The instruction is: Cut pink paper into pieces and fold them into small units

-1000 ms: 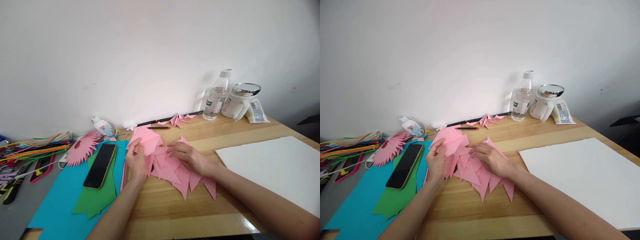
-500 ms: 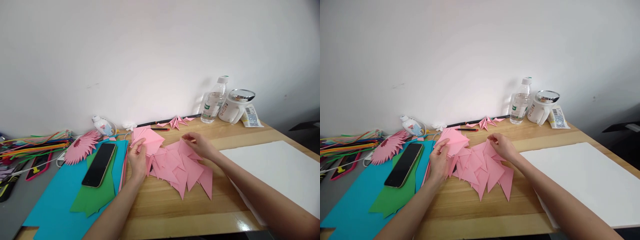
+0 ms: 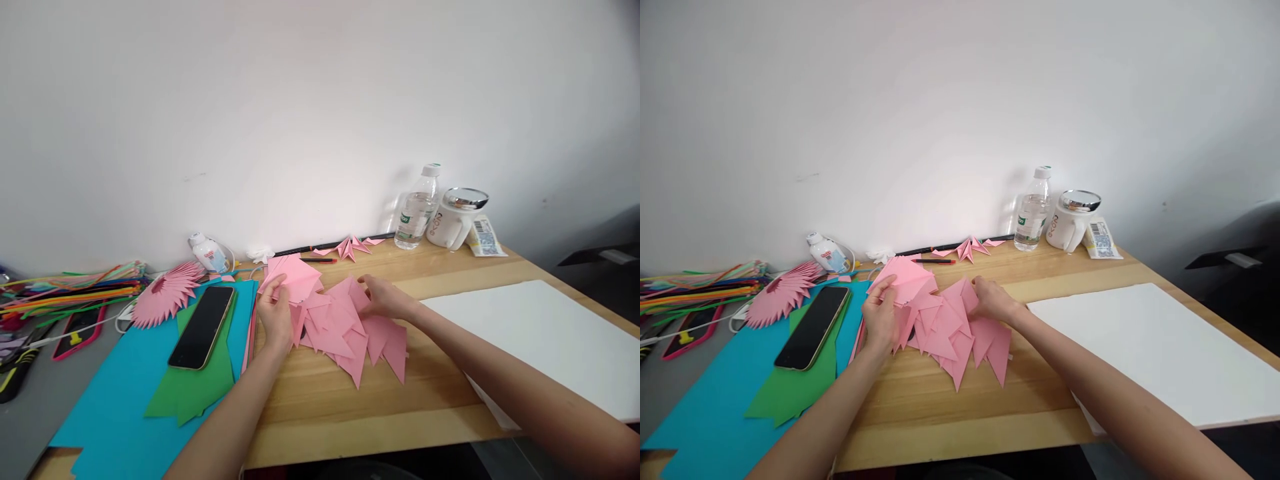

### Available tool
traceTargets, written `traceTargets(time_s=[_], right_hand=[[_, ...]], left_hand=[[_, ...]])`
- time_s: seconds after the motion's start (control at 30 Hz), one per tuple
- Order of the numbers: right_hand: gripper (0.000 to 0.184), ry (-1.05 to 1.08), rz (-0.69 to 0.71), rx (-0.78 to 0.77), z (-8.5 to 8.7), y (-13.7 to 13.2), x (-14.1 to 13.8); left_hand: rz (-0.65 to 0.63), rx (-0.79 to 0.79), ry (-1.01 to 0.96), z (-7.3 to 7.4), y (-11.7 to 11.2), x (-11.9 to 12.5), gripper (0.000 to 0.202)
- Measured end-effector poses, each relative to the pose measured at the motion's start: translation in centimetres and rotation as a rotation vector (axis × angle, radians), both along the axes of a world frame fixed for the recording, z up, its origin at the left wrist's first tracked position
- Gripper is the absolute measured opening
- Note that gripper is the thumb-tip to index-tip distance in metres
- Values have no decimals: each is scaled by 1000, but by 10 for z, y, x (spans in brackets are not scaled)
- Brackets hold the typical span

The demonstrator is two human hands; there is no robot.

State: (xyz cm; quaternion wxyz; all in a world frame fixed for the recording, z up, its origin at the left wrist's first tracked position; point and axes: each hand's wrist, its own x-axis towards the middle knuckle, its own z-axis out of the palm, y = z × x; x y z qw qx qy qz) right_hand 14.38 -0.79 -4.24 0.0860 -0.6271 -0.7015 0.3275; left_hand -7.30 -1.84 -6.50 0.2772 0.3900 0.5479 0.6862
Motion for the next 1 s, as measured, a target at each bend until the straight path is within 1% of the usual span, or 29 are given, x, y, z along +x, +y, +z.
traceTargets(time_s=[0.07, 0.13, 0.17, 0.23, 0.3, 0.4, 0.43, 0.47, 0.53, 0.57, 0.6, 0.67, 0.73, 0.83, 0.93, 1.0], right_hand=[[48, 56, 49, -26, 1, 2, -1], [29, 65, 81, -1, 3, 5, -4], [23, 47, 73, 35, 3, 7, -7], [19, 6, 24, 135, 3, 13, -18], [25, 6, -8, 226, 4, 20, -35], [29, 27, -50, 285, 5, 29, -66], [28, 29, -71, 292, 5, 31, -77], [31, 28, -95, 289, 5, 33, -87], [48, 17, -146, 266, 3, 36, -104], [53, 11, -173, 256, 1, 37, -110], [54, 7, -196, 250, 0, 38, -113], [49, 10, -232, 245, -1, 40, -112], [41, 23, -255, 248, 1, 41, -101], [35, 30, -283, 274, 9, 41, -71], [39, 3, -305, 311, 19, 37, -41], [37, -36, -300, 327, 25, 32, -30]], left_hand=[[29, 23, -93, 3, 4, -4, 20], [66, 59, -158, 6, 9, -9, 19], [83, 74, -176, 7, 11, -10, 19], [105, 83, -189, 6, 13, -13, 21], [122, 86, -191, 2, 15, -15, 23], [152, 96, -181, -5, 18, -17, 26], [159, 98, -181, -7, 19, -18, 26], [166, 99, -186, -9, 21, -20, 26], [176, 96, -205, -12, 26, -23, 26], [182, 92, -217, -13, 29, -24, 26], [189, 89, -229, -14, 31, -26, 26], [204, 79, -252, -16, 35, -29, 27], [211, 64, -275, -16, 37, -30, 28], [201, 64, -287, -11, 34, -27, 29], [183, 115, -260, -2, 29, -22, 29], [170, 145, -242, 3, 26, -20, 27]])
